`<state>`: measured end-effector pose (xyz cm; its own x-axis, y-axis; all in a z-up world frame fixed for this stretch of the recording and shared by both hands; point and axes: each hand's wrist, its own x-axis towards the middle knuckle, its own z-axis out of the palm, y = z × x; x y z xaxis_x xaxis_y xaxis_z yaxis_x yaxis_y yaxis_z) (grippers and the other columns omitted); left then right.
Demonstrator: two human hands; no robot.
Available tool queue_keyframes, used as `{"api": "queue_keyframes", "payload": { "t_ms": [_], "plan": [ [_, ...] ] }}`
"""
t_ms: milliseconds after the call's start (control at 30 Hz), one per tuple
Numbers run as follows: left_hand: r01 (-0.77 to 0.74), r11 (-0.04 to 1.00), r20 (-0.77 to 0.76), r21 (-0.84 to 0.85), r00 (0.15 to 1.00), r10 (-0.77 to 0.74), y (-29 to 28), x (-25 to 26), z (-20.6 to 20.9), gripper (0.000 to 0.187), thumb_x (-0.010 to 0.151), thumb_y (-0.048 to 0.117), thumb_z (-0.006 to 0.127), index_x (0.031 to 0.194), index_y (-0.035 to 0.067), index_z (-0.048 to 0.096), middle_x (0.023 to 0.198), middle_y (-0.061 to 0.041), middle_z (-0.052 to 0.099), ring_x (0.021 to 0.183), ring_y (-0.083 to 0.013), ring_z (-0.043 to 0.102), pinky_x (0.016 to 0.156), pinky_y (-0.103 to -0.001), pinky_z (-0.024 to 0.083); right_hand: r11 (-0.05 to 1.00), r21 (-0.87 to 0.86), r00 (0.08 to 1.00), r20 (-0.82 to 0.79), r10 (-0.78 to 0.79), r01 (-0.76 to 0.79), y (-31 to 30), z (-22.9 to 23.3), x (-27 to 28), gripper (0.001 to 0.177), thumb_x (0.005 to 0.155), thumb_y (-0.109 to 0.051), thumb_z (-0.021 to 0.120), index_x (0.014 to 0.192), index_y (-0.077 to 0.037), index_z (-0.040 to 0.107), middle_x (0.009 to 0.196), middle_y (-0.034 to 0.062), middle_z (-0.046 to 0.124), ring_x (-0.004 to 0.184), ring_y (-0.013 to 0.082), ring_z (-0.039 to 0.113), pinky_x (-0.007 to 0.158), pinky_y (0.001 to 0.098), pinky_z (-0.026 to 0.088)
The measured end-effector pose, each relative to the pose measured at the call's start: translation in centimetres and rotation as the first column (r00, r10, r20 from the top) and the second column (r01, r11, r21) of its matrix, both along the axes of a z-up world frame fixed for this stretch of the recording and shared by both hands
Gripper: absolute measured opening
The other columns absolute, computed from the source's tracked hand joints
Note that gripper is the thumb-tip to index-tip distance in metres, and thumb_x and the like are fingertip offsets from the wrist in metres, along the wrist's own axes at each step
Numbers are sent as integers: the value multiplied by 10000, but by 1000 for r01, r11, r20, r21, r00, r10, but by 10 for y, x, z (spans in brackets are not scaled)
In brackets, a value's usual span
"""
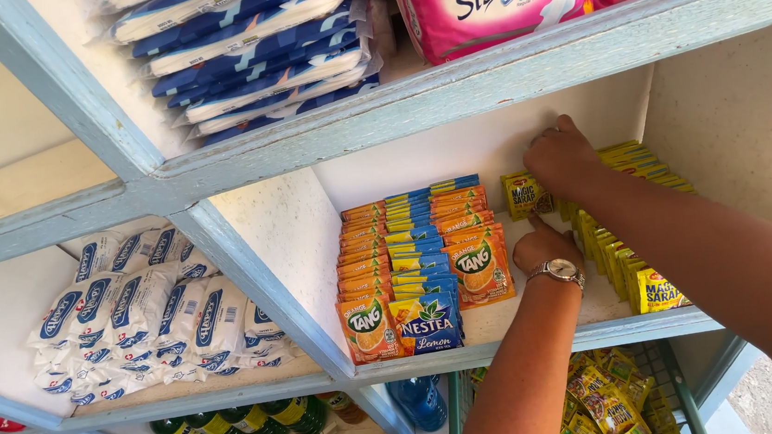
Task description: Organize and stock small sachets of drink mixes and seasonings on store shelves.
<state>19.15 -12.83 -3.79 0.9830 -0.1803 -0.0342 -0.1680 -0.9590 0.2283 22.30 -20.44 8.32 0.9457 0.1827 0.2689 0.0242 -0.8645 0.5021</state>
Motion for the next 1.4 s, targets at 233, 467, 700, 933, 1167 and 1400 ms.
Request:
{"api": "queue_keyframes", "payload": {
  "t_ms": [233, 467, 700, 933, 1167, 1400],
  "plan": [
    [21, 998, -11, -56, 1000, -22, 15, -21, 19, 843, 1039, 510, 474, 1636, 0, 166, 886, -116, 774, 784, -282, 763, 646, -419, 574, 964, 265, 1000, -17, 14, -9, -1, 38, -40, 148, 886, -211, 653, 947, -246, 783, 1003, -18, 718, 1060, 185, 656, 1038, 439, 339],
    [133, 984, 76, -116, 989, -125, 28, -31, 17, 729, 1039, 453, 479, 1576, -8, 301, 990, -165, 761, 886, -334, 747, 737, -465, 584, 838, 503, 974, 175, 143, -213, 7, 41, -161, 170, 892, -347, 685, 964, -225, 781, 956, 5, 735, 993, 210, 671, 960, 459, 364],
    [181, 976, 29, -124, 983, -179, 39, -50, 25, 709, 1037, 388, 448, 1593, -3, 244, 1122, -199, 733, 1028, -374, 714, 840, -473, 580, 618, 650, 897, 312, 313, -442, 36, 22, -289, 125, 810, -269, 732, 832, -155, 779, 853, 18, 761, 839, 248, 706, 759, 438, 457],
    [187, 979, 110, -75, 978, -178, 38, -67, 20, 528, 940, 202, 552, 1393, -52, 461, 1207, -201, 690, 1133, -387, 649, 898, -460, 572, 488, 858, 920, -50, 388, -159, 50, 3, -321, 200, 823, -301, 762, 934, -139, 802, 836, 77, 728, 738, 286, 717, 682, 410, 562],
    [517, 776, 476, -363, 818, -323, 100, -180, 66, 329, 958, 114, 563, 1269, 36, 638, 1060, -163, 672, 963, -355, 667, 819, -449, 565, 597, 799, 782, -416, 464, 71, 23, -67, -305, 282, 842, -331, 729, 1092, -203, 761, 1016, 59, 747, 909, 276, 725, 808, 423, 558],
    [533, 368, 326, -761, 806, -493, 141, -240, 32, 183, 983, 40, 587, 1141, 78, 672, 1027, -104, 693, 888, -262, 713, 795, -344, 595, 765, 611, 591, -699, 402, 202, -16, -173, -256, 471, 802, -411, 786, 1170, -133, 690, 1041, 76, 758, 980, 291, 730, 868, 410, 577]
  ]
}}
